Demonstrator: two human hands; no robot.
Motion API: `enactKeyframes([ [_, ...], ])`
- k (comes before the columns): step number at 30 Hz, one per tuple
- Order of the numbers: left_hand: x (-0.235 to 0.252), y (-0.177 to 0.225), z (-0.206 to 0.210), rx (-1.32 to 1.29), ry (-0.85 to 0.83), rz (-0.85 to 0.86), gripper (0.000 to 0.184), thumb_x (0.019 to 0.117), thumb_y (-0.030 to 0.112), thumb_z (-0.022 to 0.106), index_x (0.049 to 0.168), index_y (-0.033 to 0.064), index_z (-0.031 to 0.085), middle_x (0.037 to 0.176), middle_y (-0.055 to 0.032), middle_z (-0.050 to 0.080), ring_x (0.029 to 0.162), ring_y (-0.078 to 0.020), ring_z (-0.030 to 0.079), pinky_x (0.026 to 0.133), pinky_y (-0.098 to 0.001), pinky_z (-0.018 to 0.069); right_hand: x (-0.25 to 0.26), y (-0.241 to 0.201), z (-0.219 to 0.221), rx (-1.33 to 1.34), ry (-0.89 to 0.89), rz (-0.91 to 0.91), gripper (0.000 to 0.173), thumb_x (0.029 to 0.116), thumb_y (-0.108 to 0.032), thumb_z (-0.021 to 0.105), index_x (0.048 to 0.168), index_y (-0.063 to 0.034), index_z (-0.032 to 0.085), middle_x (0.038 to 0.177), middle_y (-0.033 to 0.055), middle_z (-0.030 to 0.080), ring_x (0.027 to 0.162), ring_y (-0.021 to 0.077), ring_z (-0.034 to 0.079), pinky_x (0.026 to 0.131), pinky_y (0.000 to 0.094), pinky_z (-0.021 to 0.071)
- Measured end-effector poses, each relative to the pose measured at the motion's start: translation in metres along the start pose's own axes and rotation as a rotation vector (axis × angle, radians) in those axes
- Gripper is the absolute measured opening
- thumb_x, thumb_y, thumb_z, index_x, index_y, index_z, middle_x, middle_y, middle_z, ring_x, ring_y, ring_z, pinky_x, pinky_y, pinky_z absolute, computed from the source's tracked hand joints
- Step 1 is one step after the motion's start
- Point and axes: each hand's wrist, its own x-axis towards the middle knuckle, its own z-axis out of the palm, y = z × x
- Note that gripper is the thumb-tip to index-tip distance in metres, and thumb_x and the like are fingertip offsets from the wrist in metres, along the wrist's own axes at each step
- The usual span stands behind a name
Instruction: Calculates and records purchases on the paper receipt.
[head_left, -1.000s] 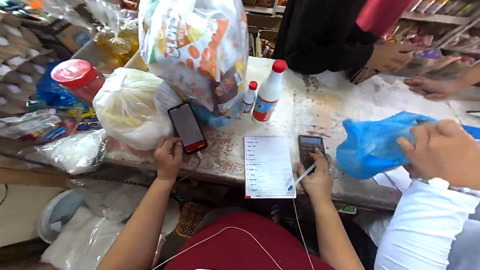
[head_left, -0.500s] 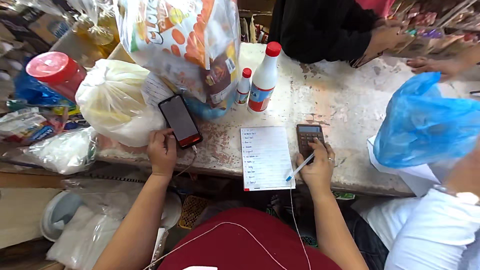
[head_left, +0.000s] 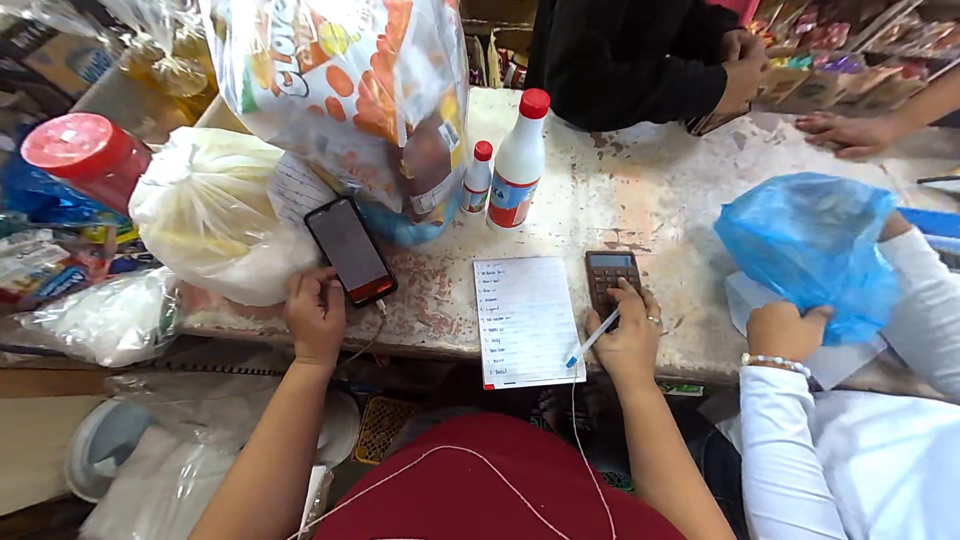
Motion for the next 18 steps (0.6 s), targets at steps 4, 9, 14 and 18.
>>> enactKeyframes([
  [4, -0.0003, 0.0004, -0.0005, 0.01, -0.018, -0.018, 0.034, 0.1044, 0.02, 0.048, 0.123, -0.002, 0.067, 0.115, -0.0262, 0.065, 0.102, -0.0362, 0.066, 0.09, -0.0488, 0.0537, -0.0001, 0.0004, 0.0016, 0.009, 0.006, -0.003, 0.046, 0.0904, -0.031, 0.069, 0.128, -0.0039, 0.066, 0.152, 0.0153, 0.053, 0.144, 0.0464, 0.04, 0.112, 0.0672, 0.0326],
  [9, 0.0001, -0.0006, -0.0009, 0.003, -0.023, -0.015, 0.034, 0.1043, 0.019, 0.049, 0.122, -0.0022, 0.067, 0.113, -0.0262, 0.066, 0.102, -0.0362, 0.066, 0.09, -0.0495, 0.0534, 0.0005, -0.0002, 0.0017, 0.008, 0.0, 0.004, 0.045, 0.0896, -0.029, 0.069, 0.127, -0.0045, 0.066, 0.153, 0.0143, 0.052, 0.145, 0.0466, 0.04, 0.112, 0.0677, 0.0337],
  [14, 0.0, 0.0019, -0.0018, -0.009, -0.027, -0.018, 0.033, 0.1036, 0.017, 0.049, 0.122, -0.0041, 0.067, 0.111, -0.0273, 0.065, 0.1, -0.037, 0.065, 0.089, -0.0503, 0.0531, -0.0003, 0.0004, 0.0014, 0.0, 0.001, -0.012, 0.046, 0.0899, -0.031, 0.069, 0.128, -0.0044, 0.066, 0.152, 0.0144, 0.053, 0.144, 0.0471, 0.04, 0.112, 0.0686, 0.0323],
  [18, 0.0003, 0.0057, -0.0025, 0.008, -0.014, -0.061, 0.033, 0.1021, 0.016, 0.051, 0.122, -0.0049, 0.066, 0.116, -0.0274, 0.065, 0.104, -0.0382, 0.067, 0.091, -0.0527, 0.0548, -0.0008, 0.0001, 0.0017, -0.007, -0.009, -0.04, 0.048, 0.0921, -0.034, 0.063, 0.13, -0.0048, 0.066, 0.151, 0.0158, 0.054, 0.143, 0.0488, 0.042, 0.112, 0.0703, 0.0312],
])
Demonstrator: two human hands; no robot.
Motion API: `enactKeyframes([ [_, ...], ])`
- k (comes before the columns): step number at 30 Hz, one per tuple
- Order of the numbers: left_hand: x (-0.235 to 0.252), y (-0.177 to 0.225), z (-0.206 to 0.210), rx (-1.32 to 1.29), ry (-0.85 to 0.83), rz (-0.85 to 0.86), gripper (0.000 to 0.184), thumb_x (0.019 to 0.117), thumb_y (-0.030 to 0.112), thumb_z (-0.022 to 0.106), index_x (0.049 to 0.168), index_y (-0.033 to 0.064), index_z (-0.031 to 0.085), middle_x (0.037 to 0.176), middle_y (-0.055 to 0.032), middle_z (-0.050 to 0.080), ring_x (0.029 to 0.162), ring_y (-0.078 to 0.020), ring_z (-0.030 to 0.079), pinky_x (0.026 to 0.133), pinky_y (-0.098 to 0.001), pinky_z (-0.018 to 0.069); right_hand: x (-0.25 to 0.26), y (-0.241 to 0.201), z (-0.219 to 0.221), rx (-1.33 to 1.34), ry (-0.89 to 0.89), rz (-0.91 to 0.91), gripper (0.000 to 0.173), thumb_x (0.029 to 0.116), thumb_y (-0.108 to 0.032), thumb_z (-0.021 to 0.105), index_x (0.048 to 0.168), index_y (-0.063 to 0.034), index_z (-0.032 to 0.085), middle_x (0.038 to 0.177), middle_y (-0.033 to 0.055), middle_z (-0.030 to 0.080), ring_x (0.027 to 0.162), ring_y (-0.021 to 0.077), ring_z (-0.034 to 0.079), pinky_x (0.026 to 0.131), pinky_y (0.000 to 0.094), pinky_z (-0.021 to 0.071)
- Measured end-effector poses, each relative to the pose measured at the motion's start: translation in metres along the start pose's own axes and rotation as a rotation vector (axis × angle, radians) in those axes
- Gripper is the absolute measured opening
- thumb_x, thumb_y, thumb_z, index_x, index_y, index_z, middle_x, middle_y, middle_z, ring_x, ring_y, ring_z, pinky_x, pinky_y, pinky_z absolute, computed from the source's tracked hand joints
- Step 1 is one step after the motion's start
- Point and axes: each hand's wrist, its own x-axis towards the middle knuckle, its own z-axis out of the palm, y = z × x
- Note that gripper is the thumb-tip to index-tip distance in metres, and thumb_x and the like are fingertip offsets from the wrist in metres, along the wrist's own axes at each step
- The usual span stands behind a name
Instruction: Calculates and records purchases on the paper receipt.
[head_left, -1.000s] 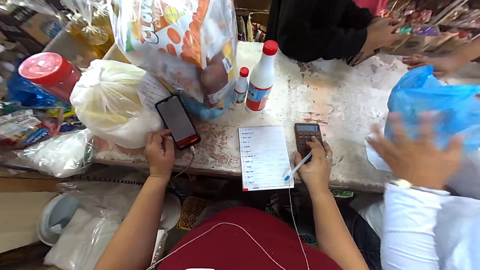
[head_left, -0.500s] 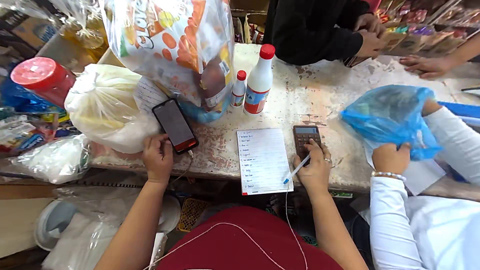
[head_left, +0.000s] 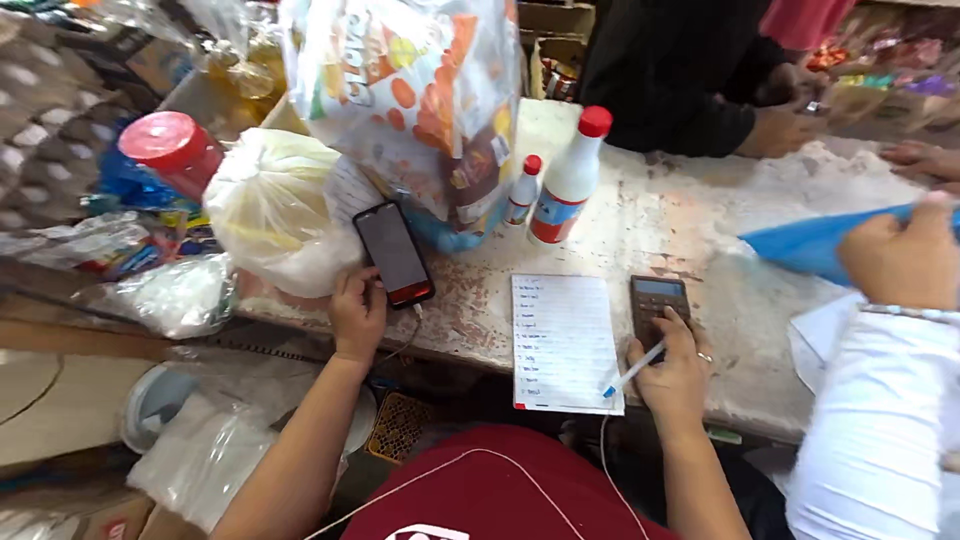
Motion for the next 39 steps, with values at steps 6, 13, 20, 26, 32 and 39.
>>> enactKeyframes([
  [6, 0.0018, 0.0028, 0.0013, 0.032, -0.005, -0.047, 0.038, 0.1035, 0.019, 0.05, 0.133, -0.0019, 0.061, 0.109, -0.021, 0.071, 0.098, -0.0341, 0.07, 0.089, -0.0538, 0.0554, 0.0006, -0.0034, -0.0022, -0.004, 0.033, -0.05, 0.054, 0.0897, -0.037, 0.06, 0.126, 0.0025, 0.066, 0.147, 0.0244, 0.055, 0.141, 0.0536, 0.043, 0.112, 0.0684, 0.0324],
  [13, 0.002, 0.0051, -0.0003, 0.019, -0.018, -0.054, 0.037, 0.1023, 0.016, 0.047, 0.132, 0.0017, 0.064, 0.111, -0.0185, 0.072, 0.101, -0.0328, 0.07, 0.092, -0.053, 0.0549, 0.0013, -0.0008, -0.002, 0.006, 0.03, -0.081, 0.055, 0.0906, -0.037, 0.059, 0.125, 0.0057, 0.064, 0.147, 0.0269, 0.054, 0.141, 0.0557, 0.041, 0.114, 0.0674, 0.0299],
  [20, 0.002, 0.0038, 0.0024, 0.027, 0.022, 0.003, 0.035, 0.0994, 0.012, 0.048, 0.127, 0.0023, 0.068, 0.104, -0.0163, 0.073, 0.097, -0.0309, 0.071, 0.089, -0.0499, 0.0558, 0.0007, -0.0022, -0.0022, -0.003, 0.046, -0.064, 0.056, 0.0899, -0.04, 0.057, 0.125, 0.0043, 0.065, 0.147, 0.0256, 0.055, 0.141, 0.0546, 0.041, 0.111, 0.0689, 0.0309],
  [26, 0.002, 0.0067, 0.0011, 0.04, 0.01, -0.023, 0.035, 0.0965, 0.013, 0.053, 0.127, 0.002, 0.067, 0.094, -0.0144, 0.073, 0.088, -0.0309, 0.071, 0.083, -0.0512, 0.0563, 0.0014, -0.003, -0.0034, 0.001, 0.026, -0.046, 0.054, 0.0894, -0.035, 0.06, 0.125, 0.0047, 0.064, 0.147, 0.0248, 0.055, 0.141, 0.0539, 0.041, 0.112, 0.0692, 0.0298],
  [32, 0.0028, 0.0074, 0.0003, 0.039, -0.012, -0.031, 0.034, 0.0961, 0.011, 0.055, 0.126, 0.002, 0.067, 0.093, -0.0143, 0.073, 0.085, -0.0299, 0.071, 0.081, -0.051, 0.0574, 0.001, -0.0048, -0.0036, 0.018, 0.027, -0.033, 0.053, 0.089, -0.033, 0.061, 0.125, 0.0054, 0.064, 0.149, 0.0247, 0.053, 0.142, 0.0538, 0.04, 0.11, 0.0716, 0.0289],
  [39, 0.0026, 0.0057, 0.0011, 0.028, 0.007, -0.01, 0.035, 0.0962, 0.011, 0.051, 0.125, 0.0024, 0.068, 0.095, -0.0142, 0.073, 0.086, -0.0293, 0.071, 0.081, -0.0498, 0.0573, 0.0009, -0.0053, -0.0039, 0.006, 0.018, -0.015, 0.054, 0.0888, -0.035, 0.06, 0.126, 0.0042, 0.064, 0.15, 0.0237, 0.053, 0.142, 0.0537, 0.04, 0.108, 0.0725, 0.031],
])
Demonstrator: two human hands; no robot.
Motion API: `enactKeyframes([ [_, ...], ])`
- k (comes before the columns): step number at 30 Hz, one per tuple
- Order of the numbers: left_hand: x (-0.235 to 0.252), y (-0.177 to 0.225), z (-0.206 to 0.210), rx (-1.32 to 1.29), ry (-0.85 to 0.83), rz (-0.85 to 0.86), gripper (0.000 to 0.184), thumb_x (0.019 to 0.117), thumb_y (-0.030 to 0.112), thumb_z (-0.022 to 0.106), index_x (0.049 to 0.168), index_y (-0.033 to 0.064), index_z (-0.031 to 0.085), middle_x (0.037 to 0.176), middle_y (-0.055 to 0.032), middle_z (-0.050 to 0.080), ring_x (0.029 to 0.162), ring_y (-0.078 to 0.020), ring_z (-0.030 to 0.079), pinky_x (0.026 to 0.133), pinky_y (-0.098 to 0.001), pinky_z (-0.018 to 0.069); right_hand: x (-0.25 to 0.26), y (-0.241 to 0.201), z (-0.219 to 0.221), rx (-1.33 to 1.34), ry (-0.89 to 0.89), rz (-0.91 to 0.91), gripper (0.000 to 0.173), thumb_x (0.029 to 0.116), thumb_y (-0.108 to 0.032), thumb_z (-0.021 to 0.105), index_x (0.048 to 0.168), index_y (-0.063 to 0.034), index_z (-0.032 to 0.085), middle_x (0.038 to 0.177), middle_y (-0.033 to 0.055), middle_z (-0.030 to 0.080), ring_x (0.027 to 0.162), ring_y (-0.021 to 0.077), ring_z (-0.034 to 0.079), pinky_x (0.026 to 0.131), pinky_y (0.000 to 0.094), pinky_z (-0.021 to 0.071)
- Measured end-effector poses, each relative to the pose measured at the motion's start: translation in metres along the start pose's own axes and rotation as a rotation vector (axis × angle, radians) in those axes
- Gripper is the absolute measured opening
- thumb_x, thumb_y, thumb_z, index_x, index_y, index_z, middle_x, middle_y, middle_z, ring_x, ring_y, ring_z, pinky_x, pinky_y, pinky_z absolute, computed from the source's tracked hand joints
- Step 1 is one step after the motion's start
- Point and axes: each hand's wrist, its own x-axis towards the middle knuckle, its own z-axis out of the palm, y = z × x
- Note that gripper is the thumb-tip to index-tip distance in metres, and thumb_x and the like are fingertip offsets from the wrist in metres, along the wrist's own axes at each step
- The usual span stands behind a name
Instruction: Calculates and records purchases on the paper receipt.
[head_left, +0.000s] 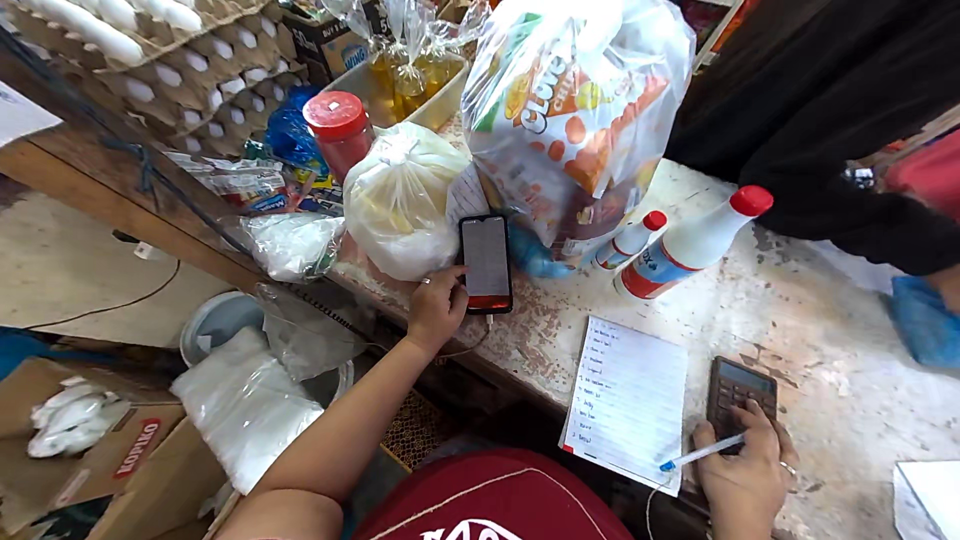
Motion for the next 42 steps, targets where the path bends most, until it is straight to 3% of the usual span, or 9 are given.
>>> enactKeyframes([
  [18, 0.0, 0.0016, -0.0014, -0.004, 0.013, 0.021, 0.033, 0.096, 0.012, 0.055, 0.124, 0.0016, 0.068, 0.094, -0.0143, 0.073, 0.086, -0.0293, 0.071, 0.082, -0.0494, 0.0575, -0.0001, -0.0008, 0.0008, -0.002, 0.015, -0.016, 0.054, 0.0891, -0.035, 0.059, 0.125, 0.0052, 0.064, 0.149, 0.0251, 0.053, 0.141, 0.055, 0.041, 0.107, 0.0727, 0.0322],
  [23, -0.0002, -0.0012, 0.0019, 0.007, 0.068, 0.055, 0.029, 0.0948, 0.012, 0.055, 0.117, 0.002, 0.072, 0.098, -0.0155, 0.071, 0.09, -0.0302, 0.069, 0.083, -0.0468, 0.0569, 0.0, 0.0005, 0.0012, -0.009, 0.018, -0.02, 0.055, 0.0895, -0.036, 0.058, 0.125, 0.0053, 0.064, 0.149, 0.025, 0.053, 0.141, 0.0553, 0.04, 0.107, 0.0723, 0.0321],
  [36, 0.0009, 0.0004, 0.0035, 0.019, 0.053, 0.007, 0.036, 0.0953, 0.02, 0.063, 0.126, 0.0027, 0.065, 0.094, -0.0125, 0.067, 0.08, -0.0262, 0.065, 0.072, -0.043, 0.0561, -0.0002, 0.0029, 0.0029, -0.018, 0.027, -0.027, 0.054, 0.0897, -0.036, 0.058, 0.125, 0.0037, 0.065, 0.149, 0.0239, 0.054, 0.142, 0.0533, 0.041, 0.108, 0.0708, 0.0324],
  [42, 0.0009, 0.0012, 0.0022, 0.013, 0.036, -0.013, 0.039, 0.0926, 0.023, 0.067, 0.127, 0.0039, 0.066, 0.101, -0.0154, 0.067, 0.078, -0.0271, 0.065, 0.068, -0.0427, 0.0561, 0.0, 0.0027, 0.0032, -0.024, 0.027, -0.029, 0.054, 0.0892, -0.037, 0.058, 0.124, 0.004, 0.065, 0.148, 0.0243, 0.054, 0.141, 0.0541, 0.041, 0.106, 0.0716, 0.0336],
])
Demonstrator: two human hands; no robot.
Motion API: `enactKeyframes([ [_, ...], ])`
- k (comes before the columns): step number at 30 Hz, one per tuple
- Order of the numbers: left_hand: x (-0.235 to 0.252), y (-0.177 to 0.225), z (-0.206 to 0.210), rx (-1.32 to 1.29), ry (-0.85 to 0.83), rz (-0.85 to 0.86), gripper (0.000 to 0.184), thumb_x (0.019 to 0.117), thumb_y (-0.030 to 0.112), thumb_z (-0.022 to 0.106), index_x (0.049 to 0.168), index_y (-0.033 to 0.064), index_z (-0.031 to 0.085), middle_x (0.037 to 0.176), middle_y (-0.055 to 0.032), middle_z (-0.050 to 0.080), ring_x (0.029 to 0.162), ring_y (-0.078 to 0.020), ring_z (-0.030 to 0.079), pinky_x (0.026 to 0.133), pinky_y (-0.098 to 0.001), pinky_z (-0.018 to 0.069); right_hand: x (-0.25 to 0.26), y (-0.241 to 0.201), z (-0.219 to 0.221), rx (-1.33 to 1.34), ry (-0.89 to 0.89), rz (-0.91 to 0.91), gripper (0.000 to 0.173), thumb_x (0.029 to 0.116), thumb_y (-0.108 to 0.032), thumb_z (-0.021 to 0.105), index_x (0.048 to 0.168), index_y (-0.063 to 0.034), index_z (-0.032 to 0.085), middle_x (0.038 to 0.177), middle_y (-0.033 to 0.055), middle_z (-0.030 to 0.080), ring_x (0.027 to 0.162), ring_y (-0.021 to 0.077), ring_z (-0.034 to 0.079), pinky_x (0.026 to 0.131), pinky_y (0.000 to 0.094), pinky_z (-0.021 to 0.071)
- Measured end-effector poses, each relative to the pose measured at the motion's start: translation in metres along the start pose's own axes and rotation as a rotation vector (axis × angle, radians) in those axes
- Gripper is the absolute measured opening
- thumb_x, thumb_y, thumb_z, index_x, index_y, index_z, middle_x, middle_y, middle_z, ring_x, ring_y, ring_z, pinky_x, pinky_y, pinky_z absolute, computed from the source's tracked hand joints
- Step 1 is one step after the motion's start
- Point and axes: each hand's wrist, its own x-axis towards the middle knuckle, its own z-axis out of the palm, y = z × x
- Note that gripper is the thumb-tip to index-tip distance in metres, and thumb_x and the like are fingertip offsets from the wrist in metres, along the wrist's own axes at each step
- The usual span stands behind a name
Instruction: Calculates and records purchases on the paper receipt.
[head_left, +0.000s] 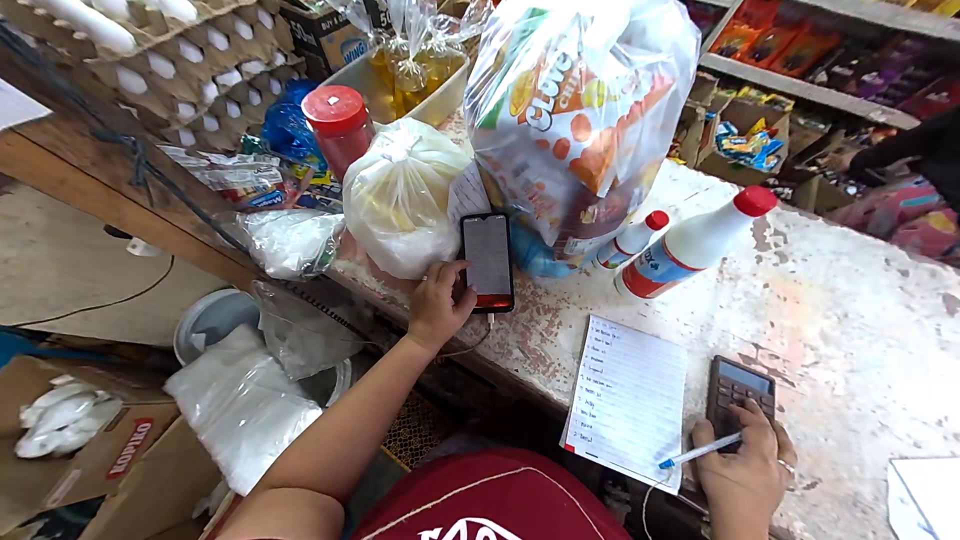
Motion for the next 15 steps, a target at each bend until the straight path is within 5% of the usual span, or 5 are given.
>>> enactKeyframes([
  [15, 0.0046, 0.0077, -0.0031, 0.072, -0.101, -0.073, 0.047, 0.0929, 0.026, 0.068, 0.137, 0.0104, 0.063, 0.116, -0.021, 0.065, 0.081, -0.0327, 0.068, 0.066, -0.0493, 0.057, -0.0001, -0.0011, -0.0006, -0.003, -0.009, 0.011, 0.055, 0.0894, -0.037, 0.058, 0.125, 0.004, 0.064, 0.148, 0.0236, 0.054, 0.142, 0.0539, 0.04, 0.107, 0.0718, 0.0323],
])
